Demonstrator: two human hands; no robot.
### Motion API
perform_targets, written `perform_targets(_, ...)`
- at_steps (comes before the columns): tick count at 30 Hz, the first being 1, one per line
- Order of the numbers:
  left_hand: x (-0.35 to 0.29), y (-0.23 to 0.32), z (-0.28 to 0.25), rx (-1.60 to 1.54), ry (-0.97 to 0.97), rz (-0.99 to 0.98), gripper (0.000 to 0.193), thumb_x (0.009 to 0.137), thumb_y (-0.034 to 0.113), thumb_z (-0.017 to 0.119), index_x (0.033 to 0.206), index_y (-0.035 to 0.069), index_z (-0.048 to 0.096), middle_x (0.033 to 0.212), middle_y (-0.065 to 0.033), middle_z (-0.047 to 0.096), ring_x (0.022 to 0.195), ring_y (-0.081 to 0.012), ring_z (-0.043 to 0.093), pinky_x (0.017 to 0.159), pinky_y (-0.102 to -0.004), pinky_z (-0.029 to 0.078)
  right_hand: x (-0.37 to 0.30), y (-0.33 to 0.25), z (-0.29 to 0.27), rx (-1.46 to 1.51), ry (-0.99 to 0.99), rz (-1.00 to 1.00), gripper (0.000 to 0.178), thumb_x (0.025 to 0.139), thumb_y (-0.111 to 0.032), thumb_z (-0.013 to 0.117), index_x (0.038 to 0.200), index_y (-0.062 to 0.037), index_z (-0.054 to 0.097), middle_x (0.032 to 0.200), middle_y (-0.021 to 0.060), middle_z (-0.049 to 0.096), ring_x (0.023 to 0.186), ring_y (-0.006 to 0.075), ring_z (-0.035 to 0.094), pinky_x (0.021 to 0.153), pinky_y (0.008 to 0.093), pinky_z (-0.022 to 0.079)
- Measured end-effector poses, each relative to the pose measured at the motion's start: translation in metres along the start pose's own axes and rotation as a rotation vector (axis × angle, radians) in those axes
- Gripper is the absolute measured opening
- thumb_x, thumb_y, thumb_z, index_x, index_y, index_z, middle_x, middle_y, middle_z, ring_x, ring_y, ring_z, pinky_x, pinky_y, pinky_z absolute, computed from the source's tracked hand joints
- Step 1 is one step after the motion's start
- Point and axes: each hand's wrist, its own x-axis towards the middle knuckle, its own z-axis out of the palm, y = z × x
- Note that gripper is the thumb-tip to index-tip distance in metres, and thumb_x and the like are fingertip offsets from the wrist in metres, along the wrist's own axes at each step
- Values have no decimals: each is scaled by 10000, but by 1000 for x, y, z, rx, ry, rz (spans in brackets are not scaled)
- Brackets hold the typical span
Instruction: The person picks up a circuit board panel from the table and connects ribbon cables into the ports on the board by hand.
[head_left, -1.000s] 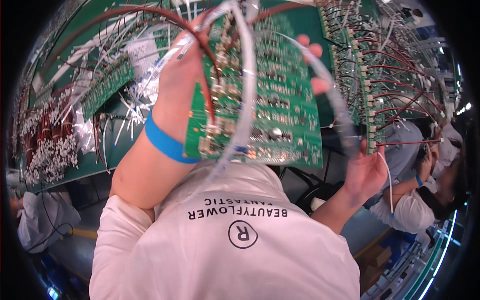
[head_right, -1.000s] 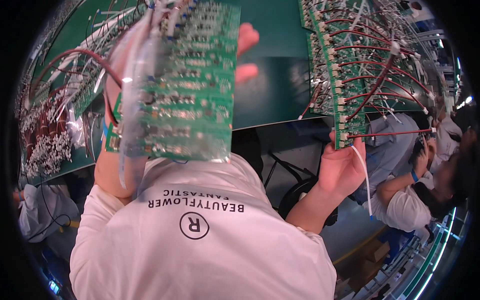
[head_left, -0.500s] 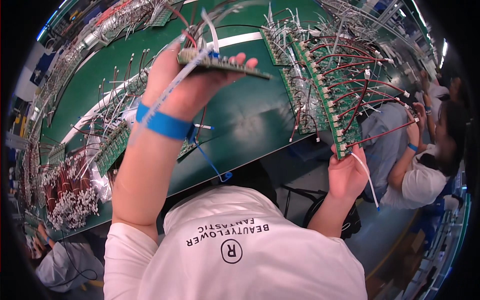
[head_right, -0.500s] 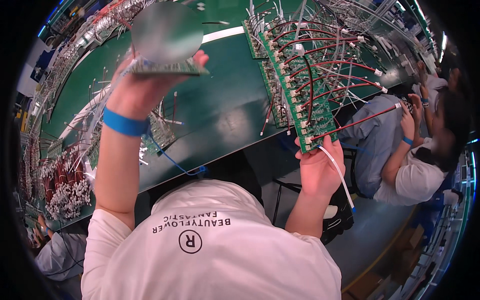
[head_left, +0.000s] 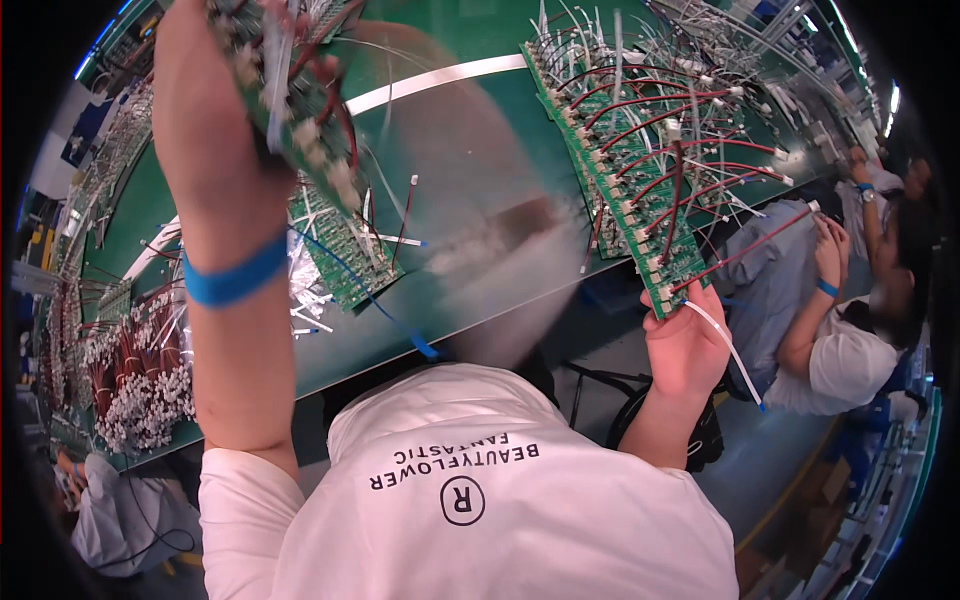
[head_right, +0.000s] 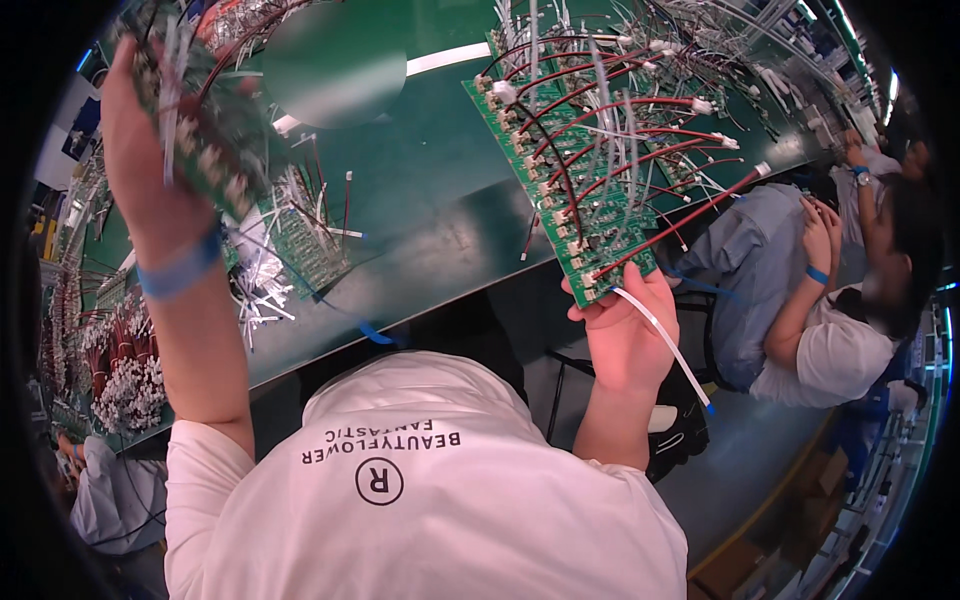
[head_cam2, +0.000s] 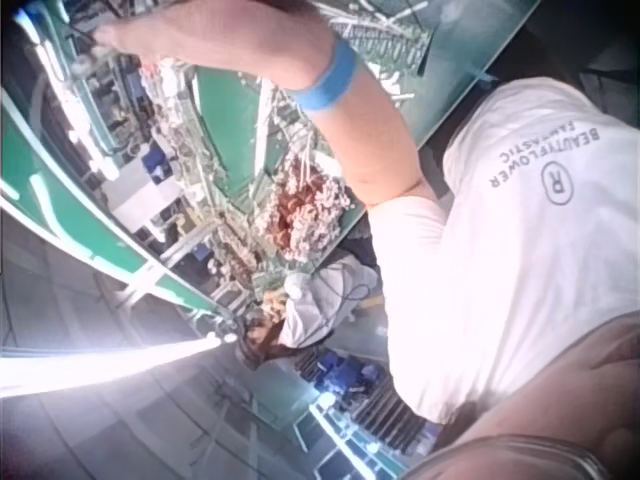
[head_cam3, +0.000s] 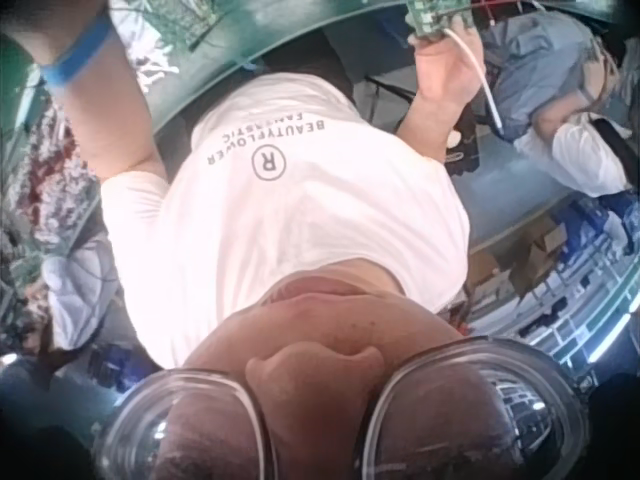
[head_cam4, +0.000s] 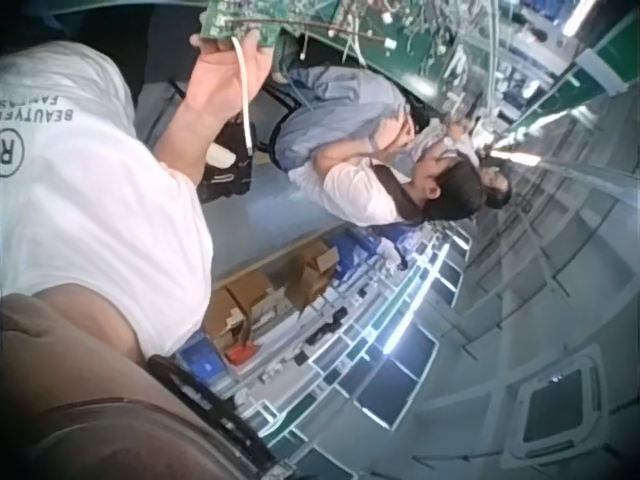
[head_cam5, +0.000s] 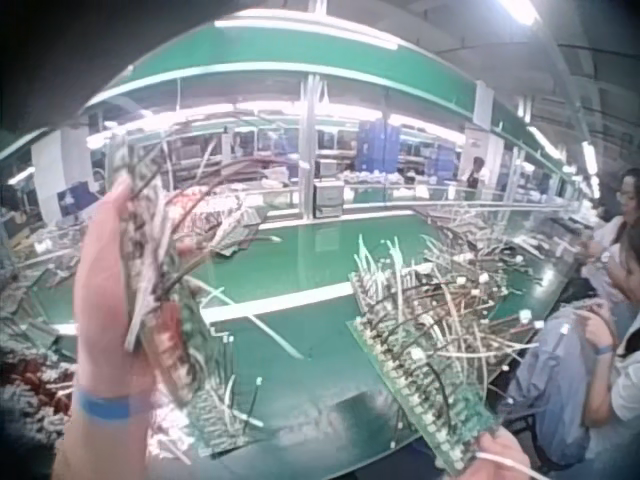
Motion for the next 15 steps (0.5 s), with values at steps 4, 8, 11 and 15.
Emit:
perform_targets(4, 17, 21, 25, 1169, 61, 64, 490, 889, 482, 414, 1113, 47, 438, 817, -44, 483, 684, -142, 464, 614, -289, 408, 6, 6, 2, -22, 2, 36, 296, 898, -114, 424, 1122, 79, 427, 994, 256, 581, 822, 377, 621, 551, 390, 563)
perform_targets(8, 21, 18, -4, 1161, -315, 178, 468, 914, 450, 393, 1073, 24, 505, 856, -38, 561, 698, -129, 521, 611, -264, 444, 3, 7, 4, -43, 29, 40, 302, 905, -117, 411, 1129, 86, 415, 999, 262, 578, 824, 377, 623, 555, 391, 567)
perform_targets(11, 22, 28, -12, 101, -422, -824, 331, 943, 324, 410, 978, 31, 559, 792, -32, 611, 652, -118, 576, 553, -233, 486, 3, 7, 5, -45, 12, 59, 307, 908, -115, 405, 1136, 91, 407, 1000, 265, 575, 828, 379, 621, 559, 389, 570)
perform_targets(15, 6, 18, 1, 6, -463, -624, 403, 934, 346, 416, 1107, -14, 465, 963, -157, 597, 788, -233, 619, 658, -364, 556, 2, 4, 7, -22, 6, 57, 311, 909, -114, 401, 1135, 99, 404, 1002, 264, 574, 822, 380, 621, 563, 388, 573)
